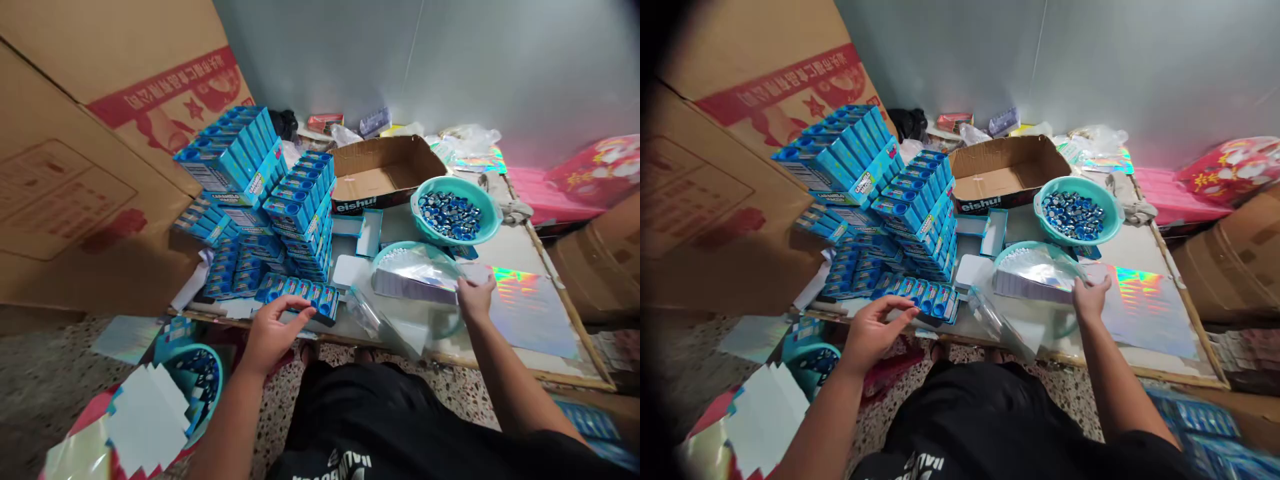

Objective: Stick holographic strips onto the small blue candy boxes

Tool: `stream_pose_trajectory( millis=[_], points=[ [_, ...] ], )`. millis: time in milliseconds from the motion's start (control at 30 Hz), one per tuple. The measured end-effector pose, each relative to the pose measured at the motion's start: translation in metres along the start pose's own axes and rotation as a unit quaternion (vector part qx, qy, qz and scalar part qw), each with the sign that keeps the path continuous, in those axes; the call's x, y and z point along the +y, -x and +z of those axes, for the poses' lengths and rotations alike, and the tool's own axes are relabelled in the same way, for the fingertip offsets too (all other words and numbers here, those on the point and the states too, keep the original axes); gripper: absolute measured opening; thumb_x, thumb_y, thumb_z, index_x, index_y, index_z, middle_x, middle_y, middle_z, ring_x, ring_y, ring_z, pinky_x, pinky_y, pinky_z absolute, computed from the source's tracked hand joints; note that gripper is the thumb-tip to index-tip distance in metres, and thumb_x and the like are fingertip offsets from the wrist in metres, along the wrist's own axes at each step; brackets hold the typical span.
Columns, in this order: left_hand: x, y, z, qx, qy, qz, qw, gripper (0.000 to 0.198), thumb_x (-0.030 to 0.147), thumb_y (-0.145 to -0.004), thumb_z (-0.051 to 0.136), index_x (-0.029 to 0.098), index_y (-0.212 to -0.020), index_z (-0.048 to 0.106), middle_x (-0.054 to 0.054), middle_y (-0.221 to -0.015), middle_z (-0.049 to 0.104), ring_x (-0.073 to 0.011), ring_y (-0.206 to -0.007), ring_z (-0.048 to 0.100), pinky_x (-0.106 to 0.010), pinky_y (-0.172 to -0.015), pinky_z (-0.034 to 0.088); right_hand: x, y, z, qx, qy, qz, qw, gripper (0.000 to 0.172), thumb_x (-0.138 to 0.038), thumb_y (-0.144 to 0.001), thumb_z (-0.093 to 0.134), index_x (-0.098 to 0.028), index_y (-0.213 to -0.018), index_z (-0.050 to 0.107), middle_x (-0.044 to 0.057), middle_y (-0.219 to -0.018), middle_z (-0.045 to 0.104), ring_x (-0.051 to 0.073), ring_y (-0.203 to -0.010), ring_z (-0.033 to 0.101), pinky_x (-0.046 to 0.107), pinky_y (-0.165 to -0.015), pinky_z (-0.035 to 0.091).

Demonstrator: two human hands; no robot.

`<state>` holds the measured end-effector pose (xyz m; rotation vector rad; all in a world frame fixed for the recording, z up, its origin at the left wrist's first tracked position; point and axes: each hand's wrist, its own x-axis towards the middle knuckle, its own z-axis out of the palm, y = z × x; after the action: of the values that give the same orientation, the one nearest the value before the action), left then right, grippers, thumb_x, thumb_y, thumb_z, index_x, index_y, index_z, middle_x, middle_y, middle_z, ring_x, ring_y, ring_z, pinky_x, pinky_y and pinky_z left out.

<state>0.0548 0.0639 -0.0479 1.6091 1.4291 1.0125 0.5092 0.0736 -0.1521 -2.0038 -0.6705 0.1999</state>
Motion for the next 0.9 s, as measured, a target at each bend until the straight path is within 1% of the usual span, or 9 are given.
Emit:
stream_pose_trajectory(
  millis=[100,167,233,333,400,567,633,733,900],
  points=[
    [-0.003,-0.017,-0.009,-0.013,-0.025,0.007,1.0,0.024,0.044,-0.077,0.075,0.021,-0.086,0.072,-0.002,-0.087,0.073,-0.0182,-0.087,0.068,-0.028,-0.084,0.051,-0.015,0.034,-0.005,0.049,0.056,-0.152,0.986,0.086,-0.032,-0.076,0.064,-0.006,-0.149,0.027,0.026,-0.133,0.052,0.035,-0.124,0.051,0.056,-0.104,0.04],
    [-0.003,-0.028,-0.01,-0.037,-0.02,0.011,0.999,0.025,0.044,-0.076,0.075,0.021,-0.085,0.072,-0.002,-0.085,0.073,-0.0178,-0.085,0.068,-0.027,-0.082,0.051,-0.039,0.075,-0.005,0.001,-0.004,-0.228,0.974,0.076,-0.035,-0.085,0.059,-0.013,-0.15,0.026,0.02,-0.127,0.058,0.03,-0.12,0.055,0.054,-0.106,0.041],
    [-0.004,-0.038,-0.01,-0.073,-0.019,0.016,0.997,0.024,0.044,-0.075,0.075,0.021,-0.083,0.072,-0.002,-0.084,0.073,-0.0173,-0.083,0.068,-0.027,-0.08,0.051,-0.068,0.124,0.002,-0.15,-0.121,-0.201,0.96,0.063,-0.038,-0.094,0.049,-0.02,-0.15,0.027,0.014,-0.114,0.065,0.023,-0.104,0.064,0.046,-0.097,0.049],
    [-0.006,-0.05,-0.012,-0.131,-0.028,0.03,0.99,0.023,0.043,-0.074,0.076,0.021,-0.081,0.072,-0.002,-0.083,0.073,-0.0171,-0.082,0.068,-0.026,-0.078,0.051,-0.111,0.194,0.023,-0.406,-0.22,-0.14,0.876,0.052,-0.046,-0.098,0.046,-0.022,-0.144,0.041,0.014,-0.121,0.065,0.02,-0.105,0.065,0.038,-0.091,0.053],
    [-0.008,-0.055,-0.013,-0.171,-0.021,0.041,0.984,0.022,0.042,-0.073,0.076,0.021,-0.079,0.072,-0.002,-0.08,0.073,-0.0167,-0.079,0.067,-0.026,-0.076,0.051,-0.131,0.227,0.038,-0.456,-0.233,-0.137,0.848,0.059,-0.047,-0.092,0.059,-0.022,-0.143,0.044,0.013,-0.125,0.064,0.021,-0.108,0.064,0.037,-0.092,0.052],
    [-0.019,-0.066,-0.015,-0.278,0.001,0.078,0.957,0.021,0.041,-0.073,0.074,0.02,-0.077,0.072,-0.001,-0.074,0.071,-0.0164,-0.073,0.066,-0.026,-0.071,0.052,-0.147,0.274,0.062,-0.367,-0.208,-0.192,0.886,0.023,-0.039,-0.089,0.064,-0.018,-0.093,0.073,0.005,-0.083,0.069,0.016,-0.077,0.062,0.028,-0.073,0.048],
    [-0.028,-0.071,-0.012,-0.296,-0.017,0.104,0.95,0.022,0.042,-0.076,0.072,0.02,-0.078,0.073,-0.002,-0.076,0.072,-0.017,-0.075,0.066,-0.027,-0.072,0.052,-0.142,0.289,0.071,-0.314,-0.204,-0.163,0.913,0.024,-0.036,-0.09,0.063,-0.017,-0.079,0.074,0.003,-0.072,0.067,0.014,-0.068,0.057,0.026,-0.066,0.044],
    [-0.043,-0.08,0.0,-0.329,-0.052,0.138,0.933,0.021,0.042,-0.078,0.069,0.021,-0.08,0.074,-0.003,-0.08,0.074,-0.0182,-0.077,0.067,-0.029,-0.075,0.051,-0.129,0.31,0.086,-0.231,-0.217,-0.063,0.946,0.022,-0.036,-0.085,0.065,-0.017,-0.08,0.075,0.003,-0.07,0.067,0.014,-0.065,0.056,0.026,-0.063,0.042],
    [-0.059,-0.086,0.022,-0.342,-0.07,0.144,0.926,0.023,0.041,-0.079,0.067,0.02,-0.083,0.075,-0.005,-0.085,0.075,-0.0207,-0.083,0.068,-0.032,-0.078,0.051,-0.11,0.322,0.104,-0.167,-0.272,0.026,0.947,0.044,-0.038,-0.079,0.067,-0.017,-0.117,0.067,-0.001,-0.069,0.06,0.013,-0.061,0.051,0.027,-0.061,0.041]
  ],
)
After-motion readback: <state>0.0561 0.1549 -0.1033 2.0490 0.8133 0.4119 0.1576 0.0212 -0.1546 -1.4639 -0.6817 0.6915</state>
